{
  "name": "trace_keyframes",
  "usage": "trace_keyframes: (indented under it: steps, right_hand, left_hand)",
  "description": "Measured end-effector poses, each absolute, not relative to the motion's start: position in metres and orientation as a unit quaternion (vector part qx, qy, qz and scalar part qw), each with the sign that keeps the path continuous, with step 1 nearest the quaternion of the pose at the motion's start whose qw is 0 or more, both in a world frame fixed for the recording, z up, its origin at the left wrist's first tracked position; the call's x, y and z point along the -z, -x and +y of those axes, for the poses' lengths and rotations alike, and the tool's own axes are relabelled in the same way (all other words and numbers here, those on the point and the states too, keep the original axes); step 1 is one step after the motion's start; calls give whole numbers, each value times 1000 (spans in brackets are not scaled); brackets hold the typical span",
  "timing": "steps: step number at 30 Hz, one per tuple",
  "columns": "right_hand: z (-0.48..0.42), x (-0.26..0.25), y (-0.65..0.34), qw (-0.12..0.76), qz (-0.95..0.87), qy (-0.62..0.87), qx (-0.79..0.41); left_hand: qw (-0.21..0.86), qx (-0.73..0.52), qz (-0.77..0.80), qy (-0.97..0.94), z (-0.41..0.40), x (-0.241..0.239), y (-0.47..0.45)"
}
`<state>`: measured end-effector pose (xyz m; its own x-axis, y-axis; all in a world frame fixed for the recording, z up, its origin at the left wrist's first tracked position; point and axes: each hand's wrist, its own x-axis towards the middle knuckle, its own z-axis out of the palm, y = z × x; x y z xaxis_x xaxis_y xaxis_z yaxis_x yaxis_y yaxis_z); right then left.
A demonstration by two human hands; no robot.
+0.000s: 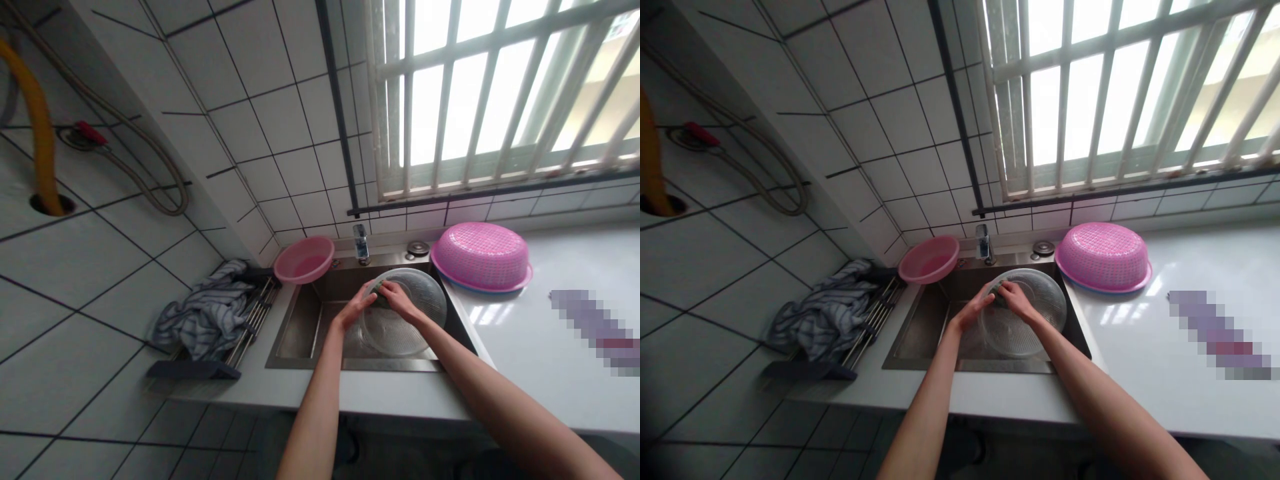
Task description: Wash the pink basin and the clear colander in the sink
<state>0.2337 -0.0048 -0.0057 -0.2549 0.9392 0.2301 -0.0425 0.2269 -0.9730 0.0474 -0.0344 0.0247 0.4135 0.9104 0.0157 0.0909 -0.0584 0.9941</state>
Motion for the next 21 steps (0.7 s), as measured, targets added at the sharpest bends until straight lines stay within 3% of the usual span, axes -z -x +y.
trace_keyframes:
  steps: [5,13,21]
  right_hand:
    - [-14,9,-218,424,-668,313,-525]
    - [12,12,-250,540,-540,519,-385]
    - [-5,25,-224,421,-667,384,-480]
  left_hand:
    - [551,-382,401,-625,-31,-25,-48]
    - [592,-362,386,-608,-35,-27,-51]
    - [553,-348,381,-655,-34,-28,-49]
